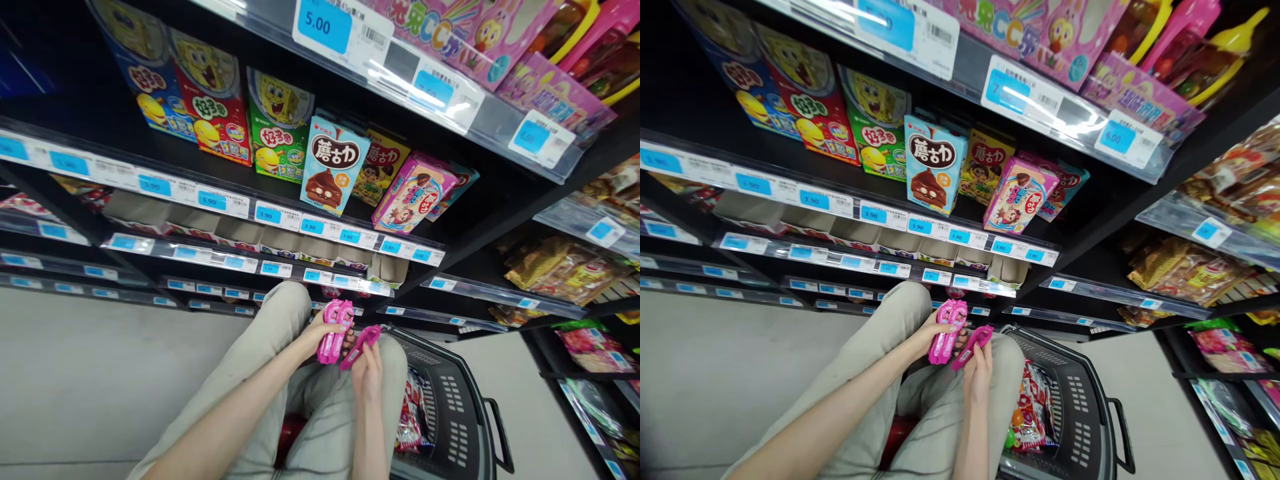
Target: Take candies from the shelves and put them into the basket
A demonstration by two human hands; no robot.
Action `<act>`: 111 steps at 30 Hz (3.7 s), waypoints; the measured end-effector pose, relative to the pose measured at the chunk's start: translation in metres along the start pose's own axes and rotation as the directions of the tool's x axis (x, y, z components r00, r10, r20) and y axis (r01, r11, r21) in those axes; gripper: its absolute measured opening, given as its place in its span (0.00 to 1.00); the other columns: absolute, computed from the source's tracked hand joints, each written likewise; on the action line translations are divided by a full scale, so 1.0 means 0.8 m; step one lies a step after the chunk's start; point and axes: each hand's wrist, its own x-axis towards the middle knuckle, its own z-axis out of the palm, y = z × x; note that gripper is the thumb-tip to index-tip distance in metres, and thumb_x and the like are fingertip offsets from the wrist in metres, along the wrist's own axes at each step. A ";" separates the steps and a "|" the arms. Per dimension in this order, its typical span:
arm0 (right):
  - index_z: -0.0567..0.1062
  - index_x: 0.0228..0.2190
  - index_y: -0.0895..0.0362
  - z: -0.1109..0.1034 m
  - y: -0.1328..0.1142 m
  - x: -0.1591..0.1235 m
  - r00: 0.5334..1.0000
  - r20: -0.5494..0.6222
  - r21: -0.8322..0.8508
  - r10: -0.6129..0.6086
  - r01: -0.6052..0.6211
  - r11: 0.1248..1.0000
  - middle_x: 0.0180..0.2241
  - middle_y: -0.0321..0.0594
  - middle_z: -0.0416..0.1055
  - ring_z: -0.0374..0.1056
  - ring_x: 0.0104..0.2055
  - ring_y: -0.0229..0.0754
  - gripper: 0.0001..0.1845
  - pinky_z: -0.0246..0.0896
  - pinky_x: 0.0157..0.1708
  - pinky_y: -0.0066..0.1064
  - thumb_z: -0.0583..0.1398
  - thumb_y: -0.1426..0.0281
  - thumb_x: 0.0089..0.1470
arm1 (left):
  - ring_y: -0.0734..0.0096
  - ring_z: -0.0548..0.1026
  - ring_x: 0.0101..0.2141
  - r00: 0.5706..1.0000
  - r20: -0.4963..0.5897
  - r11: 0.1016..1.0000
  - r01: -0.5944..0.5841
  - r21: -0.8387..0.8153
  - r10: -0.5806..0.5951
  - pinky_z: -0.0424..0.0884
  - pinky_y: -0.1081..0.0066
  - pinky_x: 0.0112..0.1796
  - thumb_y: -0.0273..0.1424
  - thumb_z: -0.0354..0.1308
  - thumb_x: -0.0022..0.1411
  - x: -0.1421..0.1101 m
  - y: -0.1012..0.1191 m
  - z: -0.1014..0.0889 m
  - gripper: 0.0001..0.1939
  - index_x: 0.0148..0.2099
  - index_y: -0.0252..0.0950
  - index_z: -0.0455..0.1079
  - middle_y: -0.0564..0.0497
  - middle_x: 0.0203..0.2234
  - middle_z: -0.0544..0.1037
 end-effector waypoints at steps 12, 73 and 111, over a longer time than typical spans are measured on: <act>0.70 0.29 0.54 -0.001 -0.013 -0.008 0.998 0.036 0.060 0.042 -0.044 0.997 0.22 0.32 0.67 0.61 0.23 0.36 0.15 0.56 0.22 0.28 0.66 0.63 0.37 | 0.60 0.78 0.29 0.997 -0.049 0.998 -0.060 -0.006 0.060 0.69 0.60 0.39 0.23 0.68 0.35 0.001 0.001 0.002 0.31 0.45 0.32 0.63 0.46 0.29 0.78; 0.72 0.32 0.57 -0.007 -0.002 -0.002 1.000 -0.001 0.009 -0.029 0.029 1.000 0.24 0.34 0.71 0.65 0.23 0.37 0.13 0.62 0.25 0.30 0.62 0.62 0.44 | 0.62 0.77 0.30 0.998 -0.023 0.998 -0.057 -0.006 0.057 0.71 0.64 0.35 0.22 0.66 0.41 0.001 0.003 -0.001 0.19 0.38 0.30 0.68 0.45 0.31 0.79; 0.71 0.42 0.57 -0.009 0.007 0.004 0.980 -0.036 -0.133 -0.195 0.189 0.973 0.38 0.41 0.73 0.68 0.39 0.44 0.25 0.64 0.40 0.35 0.66 0.66 0.40 | 0.66 0.75 0.34 0.997 0.013 0.972 -0.082 0.218 0.081 0.69 0.67 0.38 0.22 0.70 0.35 -0.004 0.002 0.004 0.33 0.47 0.34 0.65 0.48 0.34 0.76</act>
